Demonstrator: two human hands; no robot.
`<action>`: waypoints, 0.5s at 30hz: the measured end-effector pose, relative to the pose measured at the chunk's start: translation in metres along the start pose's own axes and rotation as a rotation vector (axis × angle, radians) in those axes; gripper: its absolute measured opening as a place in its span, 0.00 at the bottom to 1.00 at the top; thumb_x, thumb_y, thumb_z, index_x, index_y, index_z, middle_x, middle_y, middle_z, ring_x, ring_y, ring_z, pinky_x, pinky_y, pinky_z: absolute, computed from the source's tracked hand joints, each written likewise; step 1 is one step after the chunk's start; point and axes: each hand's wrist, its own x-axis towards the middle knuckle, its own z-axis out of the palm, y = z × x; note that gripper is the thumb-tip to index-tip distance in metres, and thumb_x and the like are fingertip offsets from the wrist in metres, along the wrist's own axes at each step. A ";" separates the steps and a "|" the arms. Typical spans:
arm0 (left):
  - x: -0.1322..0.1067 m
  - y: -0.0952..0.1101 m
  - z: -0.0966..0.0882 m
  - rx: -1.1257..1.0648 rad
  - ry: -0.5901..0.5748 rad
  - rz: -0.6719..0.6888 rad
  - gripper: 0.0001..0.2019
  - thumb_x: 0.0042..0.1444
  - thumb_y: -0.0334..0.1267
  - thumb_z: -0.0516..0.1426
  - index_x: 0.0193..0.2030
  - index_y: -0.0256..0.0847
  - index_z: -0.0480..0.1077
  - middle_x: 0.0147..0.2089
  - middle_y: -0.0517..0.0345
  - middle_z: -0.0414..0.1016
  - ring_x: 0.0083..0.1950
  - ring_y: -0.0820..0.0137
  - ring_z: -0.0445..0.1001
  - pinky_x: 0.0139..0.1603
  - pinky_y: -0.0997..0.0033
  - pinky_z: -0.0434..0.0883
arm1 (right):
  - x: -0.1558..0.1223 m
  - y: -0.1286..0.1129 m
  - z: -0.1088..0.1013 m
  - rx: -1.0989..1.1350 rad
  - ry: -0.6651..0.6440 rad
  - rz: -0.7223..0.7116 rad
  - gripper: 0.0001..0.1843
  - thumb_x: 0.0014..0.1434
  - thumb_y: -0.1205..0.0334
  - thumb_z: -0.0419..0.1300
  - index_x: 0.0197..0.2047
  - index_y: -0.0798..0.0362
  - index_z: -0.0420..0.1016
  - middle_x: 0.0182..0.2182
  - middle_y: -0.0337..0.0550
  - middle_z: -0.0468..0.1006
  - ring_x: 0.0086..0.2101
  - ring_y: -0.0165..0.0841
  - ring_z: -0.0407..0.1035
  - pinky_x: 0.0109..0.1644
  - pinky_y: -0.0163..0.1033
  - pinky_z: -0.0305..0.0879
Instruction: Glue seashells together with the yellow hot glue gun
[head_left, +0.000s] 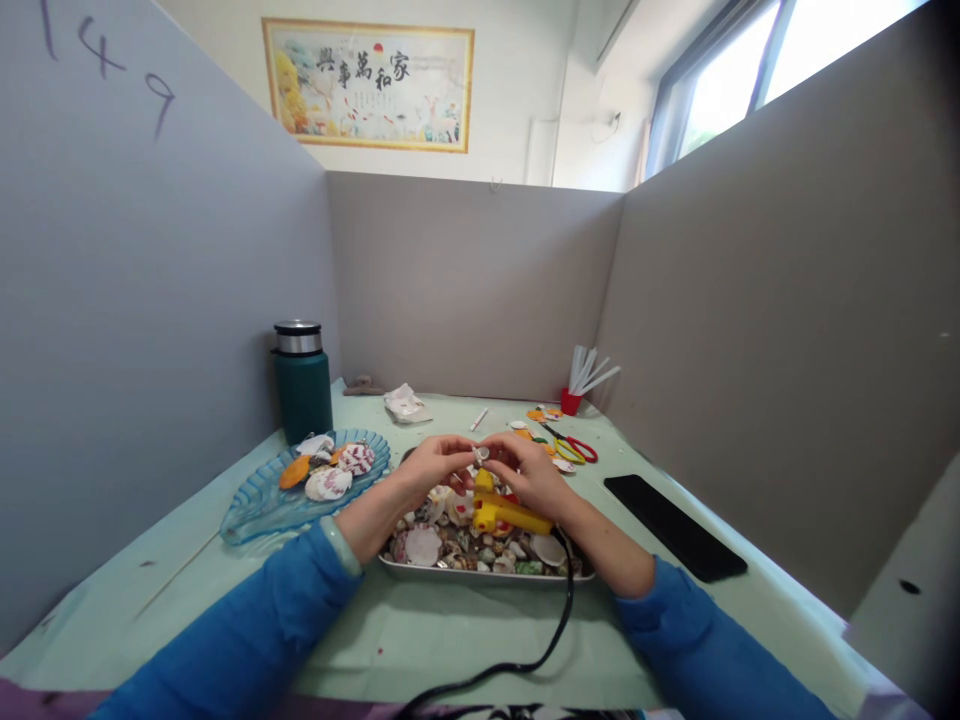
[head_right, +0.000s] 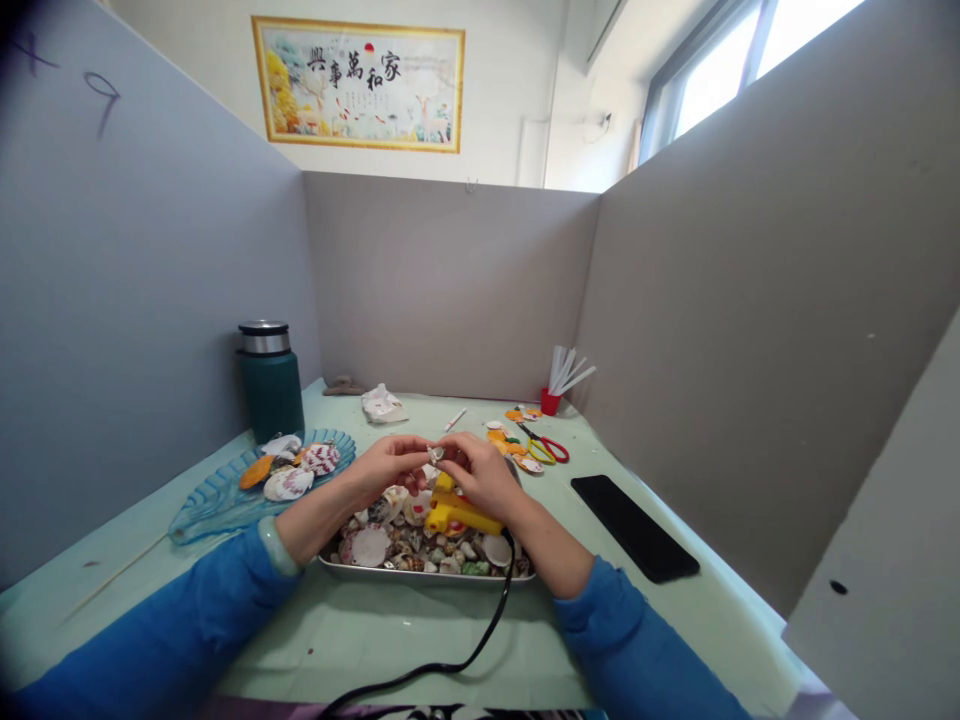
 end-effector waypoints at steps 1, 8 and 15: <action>0.000 0.001 0.000 0.004 0.006 -0.006 0.20 0.42 0.45 0.64 0.37 0.33 0.69 0.23 0.59 0.70 0.22 0.75 0.70 0.22 0.77 0.66 | 0.000 0.000 0.000 0.002 -0.005 0.001 0.08 0.58 0.62 0.56 0.41 0.52 0.71 0.30 0.40 0.72 0.27 0.28 0.63 0.31 0.34 0.60; 0.001 0.000 -0.002 -0.017 0.014 -0.008 0.17 0.40 0.40 0.63 0.36 0.32 0.70 0.20 0.59 0.70 0.22 0.74 0.70 0.23 0.75 0.67 | -0.001 0.001 0.000 0.003 -0.021 -0.002 0.09 0.58 0.62 0.56 0.42 0.52 0.71 0.29 0.40 0.71 0.27 0.28 0.63 0.31 0.34 0.60; 0.002 -0.001 -0.004 -0.038 0.001 0.002 0.13 0.42 0.37 0.61 0.35 0.32 0.70 0.18 0.60 0.69 0.20 0.76 0.67 0.23 0.75 0.65 | -0.001 0.001 -0.001 0.029 -0.037 -0.006 0.10 0.57 0.62 0.57 0.43 0.52 0.70 0.29 0.40 0.71 0.27 0.28 0.63 0.31 0.34 0.61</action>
